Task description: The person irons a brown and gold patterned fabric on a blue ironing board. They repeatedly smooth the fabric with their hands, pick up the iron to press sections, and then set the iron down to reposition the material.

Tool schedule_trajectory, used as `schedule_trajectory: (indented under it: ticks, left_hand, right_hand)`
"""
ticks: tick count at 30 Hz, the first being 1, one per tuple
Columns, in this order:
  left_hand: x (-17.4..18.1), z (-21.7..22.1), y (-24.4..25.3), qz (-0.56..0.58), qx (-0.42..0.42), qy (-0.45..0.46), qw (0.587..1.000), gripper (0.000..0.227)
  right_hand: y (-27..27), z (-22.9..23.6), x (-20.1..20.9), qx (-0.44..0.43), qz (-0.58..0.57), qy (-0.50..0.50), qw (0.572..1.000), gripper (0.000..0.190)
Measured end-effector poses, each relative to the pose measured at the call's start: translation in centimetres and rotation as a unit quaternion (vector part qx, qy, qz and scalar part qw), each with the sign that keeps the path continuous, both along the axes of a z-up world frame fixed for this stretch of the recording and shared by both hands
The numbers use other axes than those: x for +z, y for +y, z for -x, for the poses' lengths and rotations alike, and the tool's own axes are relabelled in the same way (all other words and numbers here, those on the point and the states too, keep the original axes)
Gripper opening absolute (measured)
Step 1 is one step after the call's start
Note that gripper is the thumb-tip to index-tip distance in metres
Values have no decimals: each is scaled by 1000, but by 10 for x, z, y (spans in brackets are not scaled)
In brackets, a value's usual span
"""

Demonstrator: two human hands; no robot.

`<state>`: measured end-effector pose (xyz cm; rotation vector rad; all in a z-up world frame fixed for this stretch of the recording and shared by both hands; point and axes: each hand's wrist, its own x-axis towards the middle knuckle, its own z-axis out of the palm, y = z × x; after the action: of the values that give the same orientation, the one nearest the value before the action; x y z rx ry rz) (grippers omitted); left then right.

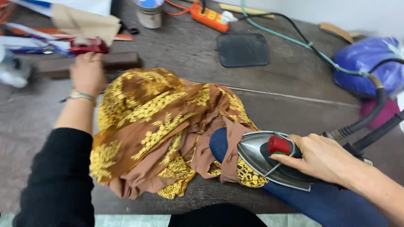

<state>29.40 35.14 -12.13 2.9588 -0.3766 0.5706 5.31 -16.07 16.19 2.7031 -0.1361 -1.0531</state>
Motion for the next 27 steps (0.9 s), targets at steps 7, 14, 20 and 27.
schedule_trajectory:
  ticks: [7, 14, 20, 27]
  left_hand:
    - [-65, -53, 61, -96, 97, 145, 980, 61]
    - [-63, -28, 72, -107, 33, 77, 991, 67]
    - [53, 20, 1, -44, -51, -42, 997, 63]
    - [188, 118, -156, 121, -287, 38, 949, 46]
  right_hand:
    - [-11, -1, 5, -46, 6, 58, 997, 42]
    - [-25, 12, 2, -49, 12, 66, 997, 41]
    - [-42, 31, 2, -12, 31, 41, 999, 45]
    - [-75, 51, 12, -88, 36, 55, 994, 50]
